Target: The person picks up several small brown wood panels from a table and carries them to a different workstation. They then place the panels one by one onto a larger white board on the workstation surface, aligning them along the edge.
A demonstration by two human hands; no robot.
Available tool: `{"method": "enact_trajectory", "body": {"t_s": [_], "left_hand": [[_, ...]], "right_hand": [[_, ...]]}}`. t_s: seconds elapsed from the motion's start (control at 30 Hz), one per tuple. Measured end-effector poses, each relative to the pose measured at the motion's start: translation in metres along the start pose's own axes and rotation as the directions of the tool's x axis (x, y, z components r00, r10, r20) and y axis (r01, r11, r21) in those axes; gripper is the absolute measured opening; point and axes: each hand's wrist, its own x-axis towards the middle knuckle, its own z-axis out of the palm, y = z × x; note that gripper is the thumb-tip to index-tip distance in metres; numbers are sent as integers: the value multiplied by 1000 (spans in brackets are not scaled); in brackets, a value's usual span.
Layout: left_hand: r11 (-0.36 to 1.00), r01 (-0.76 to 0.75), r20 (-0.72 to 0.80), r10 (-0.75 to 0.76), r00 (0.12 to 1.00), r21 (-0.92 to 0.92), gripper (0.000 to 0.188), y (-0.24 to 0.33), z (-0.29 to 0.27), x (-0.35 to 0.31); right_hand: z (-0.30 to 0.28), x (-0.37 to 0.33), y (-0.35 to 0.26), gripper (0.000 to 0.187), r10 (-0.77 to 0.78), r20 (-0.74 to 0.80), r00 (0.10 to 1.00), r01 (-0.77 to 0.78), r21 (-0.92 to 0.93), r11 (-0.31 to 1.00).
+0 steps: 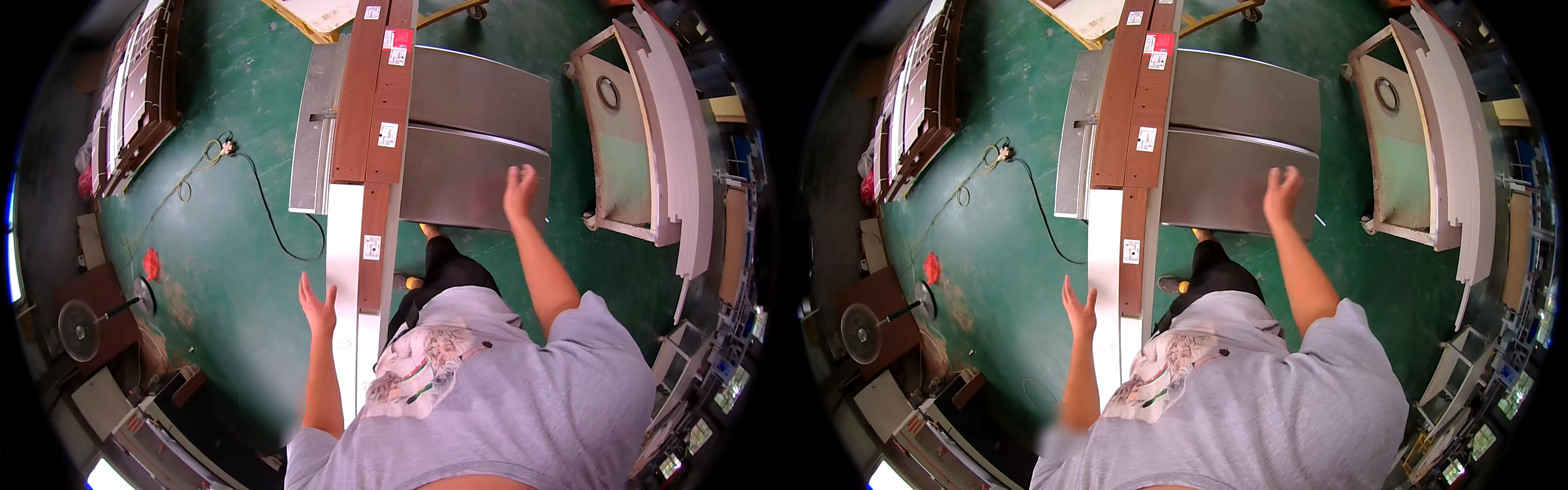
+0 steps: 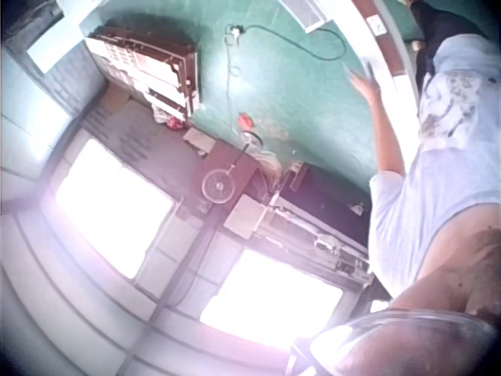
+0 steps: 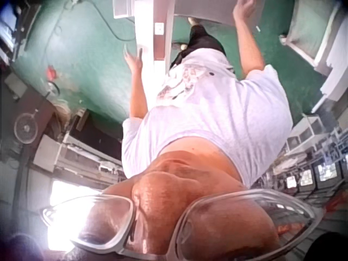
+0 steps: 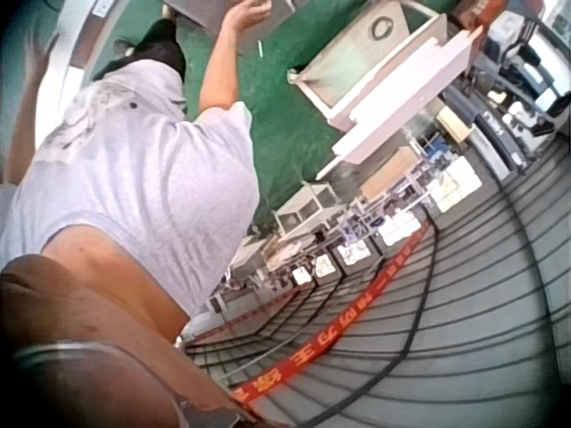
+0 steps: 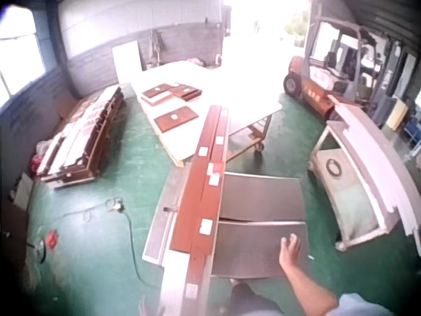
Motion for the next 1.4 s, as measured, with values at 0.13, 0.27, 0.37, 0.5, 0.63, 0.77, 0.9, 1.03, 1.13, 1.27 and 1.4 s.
{"method": "enact_trajectory", "body": {"t_s": [0.13,0.27,0.37,0.5,0.63,0.77,0.9,1.03,1.13,1.27,1.4], "left_hand": [[918,-389,11,390,921,77,83,137,18,77],[831,-528,133,511,849,178,81,218,60,154],[811,-582,93,576,812,58,75,265,75,191],[744,-661,-15,663,748,-102,60,318,50,209],[276,-960,41,960,278,53,56,437,-14,216],[-62,-762,421,860,287,645,42,447,-63,264],[23,-455,419,351,838,890,17,339,-179,371],[252,-211,101,388,916,944,27,217,-299,416],[426,-115,-27,314,949,897,26,166,-329,425],[591,-146,-109,373,921,793,24,89,-339,424],[761,-280,-114,420,901,585,25,87,-297,448]], "right_hand": [[17,137,114,86,764,119,634,-764,250,595],[40,194,141,56,767,456,452,-849,483,213],[33,205,141,40,802,377,463,-657,754,25],[10,200,26,46,520,360,775,-330,931,-154],[-4,178,-225,30,-486,259,835,154,738,657],[23,147,-336,21,-918,227,326,832,391,392],[2,188,-292,23,-706,132,696,642,325,694],[-46,218,-257,21,-622,-10,783,596,300,745],[-96,218,-291,19,-680,-14,733,654,288,699],[-162,228,-354,22,-709,-208,674,739,218,638],[-214,235,-382,24,-776,-197,599,801,159,577]]}}
